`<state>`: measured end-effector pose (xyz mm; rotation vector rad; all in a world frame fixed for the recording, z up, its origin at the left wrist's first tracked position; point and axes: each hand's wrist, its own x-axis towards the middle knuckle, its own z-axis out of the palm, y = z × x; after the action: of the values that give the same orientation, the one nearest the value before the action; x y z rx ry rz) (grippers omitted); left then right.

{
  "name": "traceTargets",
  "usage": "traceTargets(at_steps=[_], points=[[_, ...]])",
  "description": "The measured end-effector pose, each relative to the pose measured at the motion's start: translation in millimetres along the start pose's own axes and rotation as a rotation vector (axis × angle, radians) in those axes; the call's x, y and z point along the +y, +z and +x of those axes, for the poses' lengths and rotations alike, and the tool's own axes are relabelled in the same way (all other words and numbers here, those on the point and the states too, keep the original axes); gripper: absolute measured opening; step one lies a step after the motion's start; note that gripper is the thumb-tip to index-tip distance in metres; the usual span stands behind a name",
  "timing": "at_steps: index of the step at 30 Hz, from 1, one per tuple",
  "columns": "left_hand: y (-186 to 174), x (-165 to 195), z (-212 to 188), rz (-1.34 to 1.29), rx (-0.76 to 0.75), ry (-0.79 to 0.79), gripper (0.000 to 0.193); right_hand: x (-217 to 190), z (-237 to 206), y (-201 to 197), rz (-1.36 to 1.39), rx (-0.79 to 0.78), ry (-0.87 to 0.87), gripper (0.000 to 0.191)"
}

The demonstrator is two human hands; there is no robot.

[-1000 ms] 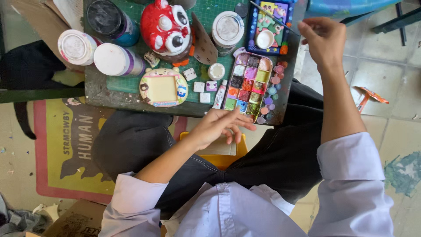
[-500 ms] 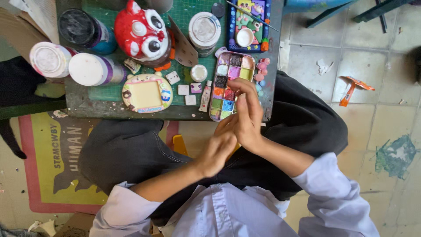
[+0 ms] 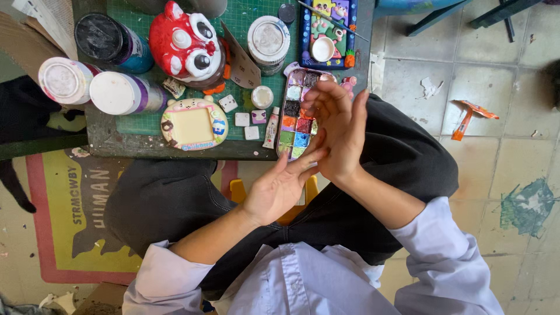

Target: The person sits on the floor and paints a small figurine with a brush, dipping the brush into a multi-color paint palette and opening paint jars to reach the colors. They hold the figurine in one hand while applying paint and later stir red paint in a jar with the brush.

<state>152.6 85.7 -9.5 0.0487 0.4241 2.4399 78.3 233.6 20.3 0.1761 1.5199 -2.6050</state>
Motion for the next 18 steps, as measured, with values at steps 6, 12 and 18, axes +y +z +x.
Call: traceTargets(at_steps=[6,12,18], points=[[-12,7,-4,-0.039,-0.008,0.144,0.030,-33,1,-13,-0.315,-0.363,0.194,0.055],[-18,18,-14,-0.168,-0.006,0.028,0.047,-48,7,-14,-0.743,-0.694,0.225,0.025],[-24,15,-18,-0.191,0.099,-0.200,0.062,-46,-1,8,-0.934,-0.836,-0.106,0.034]])
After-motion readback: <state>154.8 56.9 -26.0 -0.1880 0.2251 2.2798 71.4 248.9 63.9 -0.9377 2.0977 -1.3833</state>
